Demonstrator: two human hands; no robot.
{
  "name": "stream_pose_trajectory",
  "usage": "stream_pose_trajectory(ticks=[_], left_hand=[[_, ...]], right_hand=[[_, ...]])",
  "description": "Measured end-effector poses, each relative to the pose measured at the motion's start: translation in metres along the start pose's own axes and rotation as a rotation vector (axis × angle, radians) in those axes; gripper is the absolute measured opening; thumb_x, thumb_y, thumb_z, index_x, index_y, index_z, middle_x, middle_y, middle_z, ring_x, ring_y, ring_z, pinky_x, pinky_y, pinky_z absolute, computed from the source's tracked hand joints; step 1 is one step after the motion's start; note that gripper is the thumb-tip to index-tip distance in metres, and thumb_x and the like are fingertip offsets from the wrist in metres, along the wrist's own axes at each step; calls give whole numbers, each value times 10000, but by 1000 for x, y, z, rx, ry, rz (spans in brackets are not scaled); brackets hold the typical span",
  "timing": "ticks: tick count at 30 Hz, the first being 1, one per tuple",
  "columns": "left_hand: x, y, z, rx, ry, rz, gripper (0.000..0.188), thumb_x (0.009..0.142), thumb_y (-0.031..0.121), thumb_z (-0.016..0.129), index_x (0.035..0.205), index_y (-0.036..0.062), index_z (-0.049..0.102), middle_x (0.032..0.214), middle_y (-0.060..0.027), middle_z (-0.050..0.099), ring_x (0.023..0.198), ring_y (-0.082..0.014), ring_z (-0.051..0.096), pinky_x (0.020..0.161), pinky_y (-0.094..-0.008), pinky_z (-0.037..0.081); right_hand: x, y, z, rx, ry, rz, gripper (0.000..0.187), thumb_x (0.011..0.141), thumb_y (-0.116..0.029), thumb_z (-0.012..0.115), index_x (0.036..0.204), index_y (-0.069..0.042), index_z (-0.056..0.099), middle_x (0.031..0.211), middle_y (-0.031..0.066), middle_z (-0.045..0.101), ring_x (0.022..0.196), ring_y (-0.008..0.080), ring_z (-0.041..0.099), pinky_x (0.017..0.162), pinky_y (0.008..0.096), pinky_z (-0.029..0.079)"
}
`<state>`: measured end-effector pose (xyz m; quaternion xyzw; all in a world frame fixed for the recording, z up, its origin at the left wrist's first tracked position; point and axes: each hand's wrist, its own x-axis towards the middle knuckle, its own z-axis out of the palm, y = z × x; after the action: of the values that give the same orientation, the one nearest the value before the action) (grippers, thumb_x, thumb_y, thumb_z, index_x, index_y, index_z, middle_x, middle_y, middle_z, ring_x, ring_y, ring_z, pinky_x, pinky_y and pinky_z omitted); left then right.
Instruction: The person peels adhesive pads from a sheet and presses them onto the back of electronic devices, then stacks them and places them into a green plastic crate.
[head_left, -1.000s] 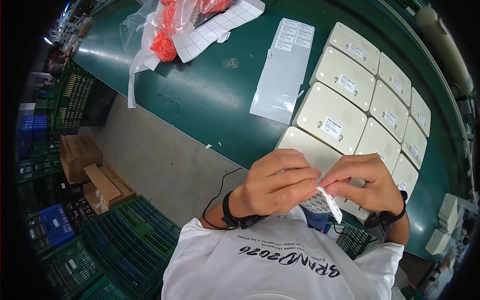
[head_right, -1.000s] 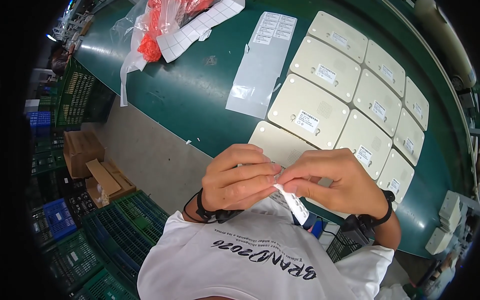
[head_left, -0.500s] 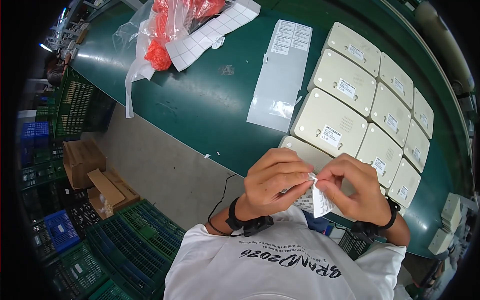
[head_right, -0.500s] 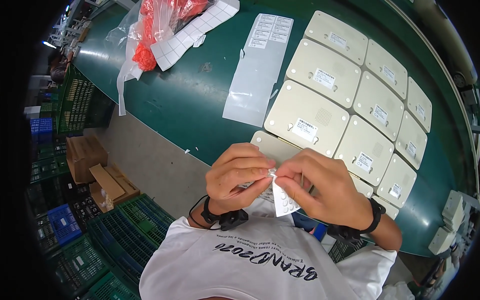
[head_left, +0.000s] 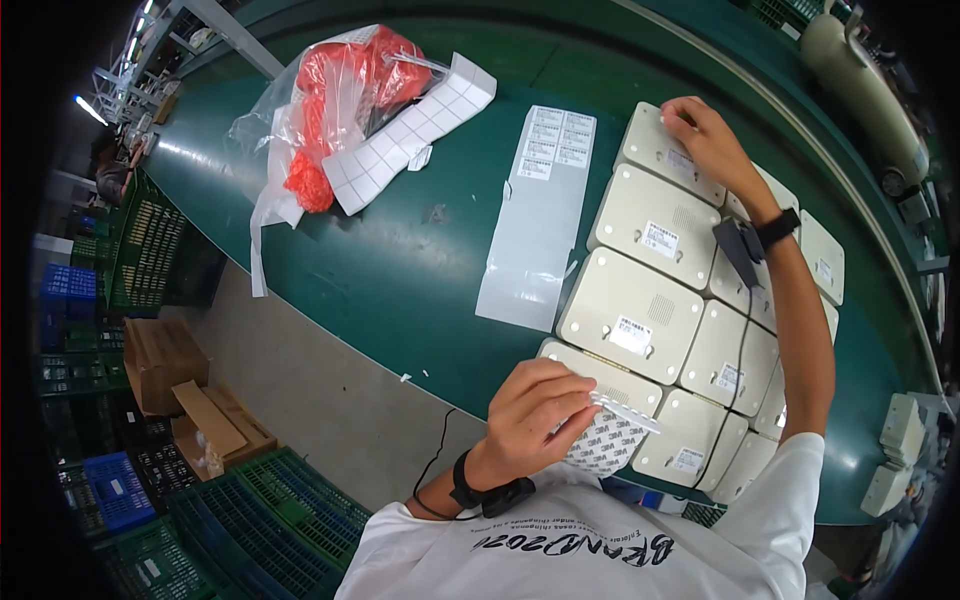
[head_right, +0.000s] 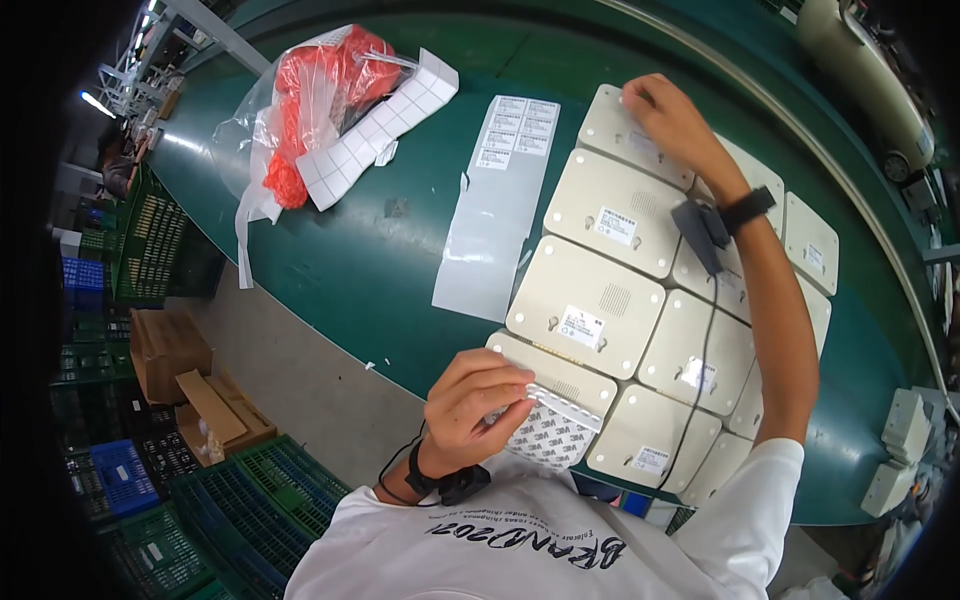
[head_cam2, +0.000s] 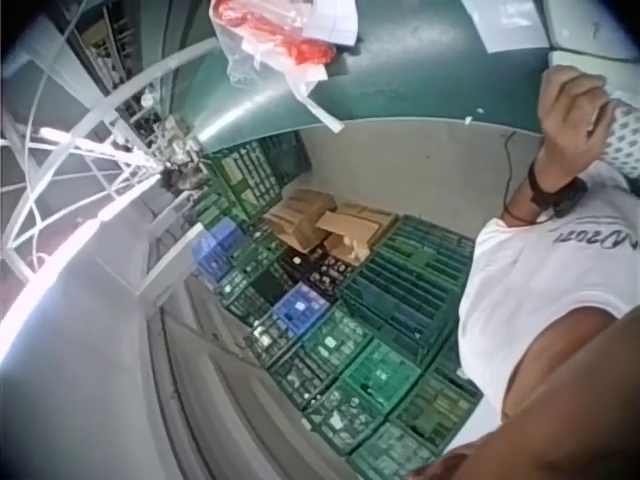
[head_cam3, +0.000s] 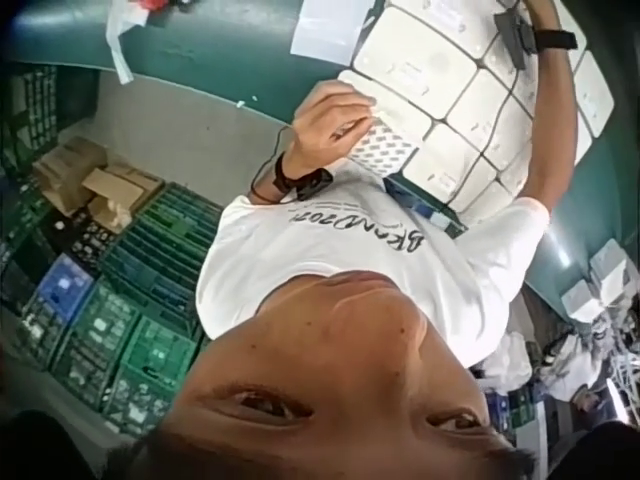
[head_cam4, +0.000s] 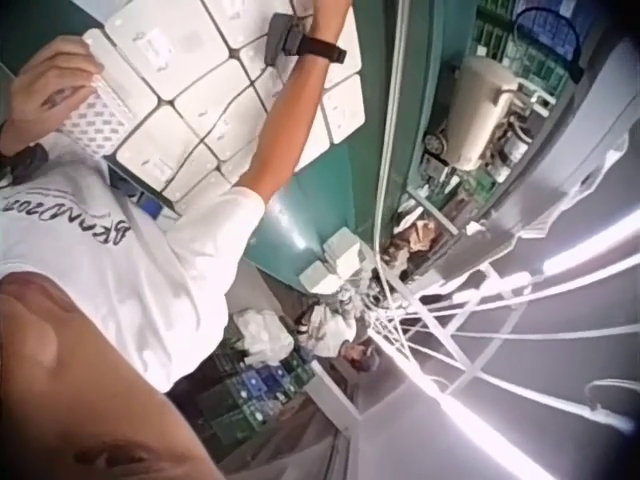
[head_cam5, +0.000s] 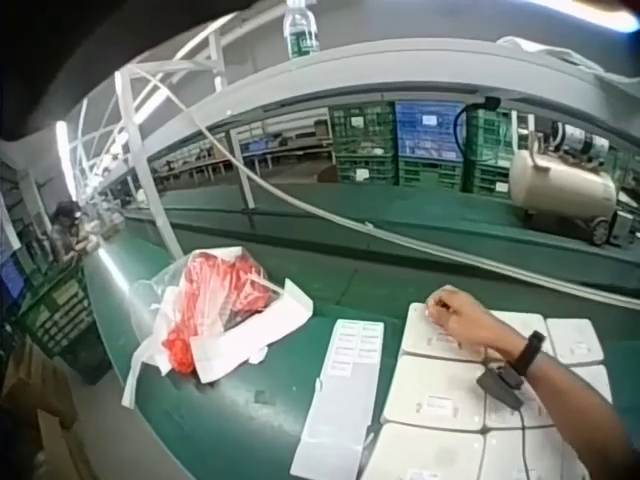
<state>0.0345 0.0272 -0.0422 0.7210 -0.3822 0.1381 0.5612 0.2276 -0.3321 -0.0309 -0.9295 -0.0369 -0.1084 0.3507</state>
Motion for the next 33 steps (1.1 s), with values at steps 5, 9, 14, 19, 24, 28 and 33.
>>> stream_pose_trajectory(ticks=[5,9,14,19,24,28,33], left_hand=[[-1,0,-1,25,-12,-10,375,648,-74,836,955,25,645,999,-114,737,878,-291,650,738,-366,542],[1,-1,0,10,-6,-26,294,674,-44,839,909,8,670,1001,-106,721,888,-284,654,755,-371,529],[2,-5,-2,-7,-18,-25,322,666,-47,839,926,17,660,1009,-108,724,892,-287,652,753,-372,530],[1,-4,-3,-22,-22,-22,384,646,-65,843,958,33,641,1010,-104,733,875,-288,644,728,-363,532],[-3,0,-4,-34,3,-46,355,657,-52,826,956,47,662,994,-95,729,894,-275,638,763,-354,522],[5,10,-13,175,-108,118,302,680,1,805,950,72,688,972,-71,721,922,-255,631,831,-381,496],[0,12,-30,228,-23,89,265,694,60,796,939,99,704,963,-42,717,953,-234,630,882,-422,465]], right_hand=[[34,-5,18,-74,-17,90,214,992,-216,575,1022,-16,645,1106,103,624,953,217,596,876,329,468],[38,-10,18,-155,-54,126,215,983,-213,580,1001,-10,651,1063,133,638,929,235,606,867,334,471],[42,-15,14,-155,-89,156,208,964,-205,593,995,-9,654,975,125,640,891,221,603,839,340,472],[61,-17,-1,-81,-285,258,151,922,-203,637,946,-55,651,910,40,637,858,159,588,790,309,464],[66,-37,-7,-9,-255,517,123,891,-204,673,928,-95,629,882,-30,623,816,92,570,720,251,447],[53,-20,-16,10,-280,289,135,912,-188,670,978,-78,628,884,-24,623,792,88,574,697,236,450],[-92,-153,0,447,-498,48,151,943,-150,686,1038,-34,706,955,21,692,849,106,626,733,269,510]])
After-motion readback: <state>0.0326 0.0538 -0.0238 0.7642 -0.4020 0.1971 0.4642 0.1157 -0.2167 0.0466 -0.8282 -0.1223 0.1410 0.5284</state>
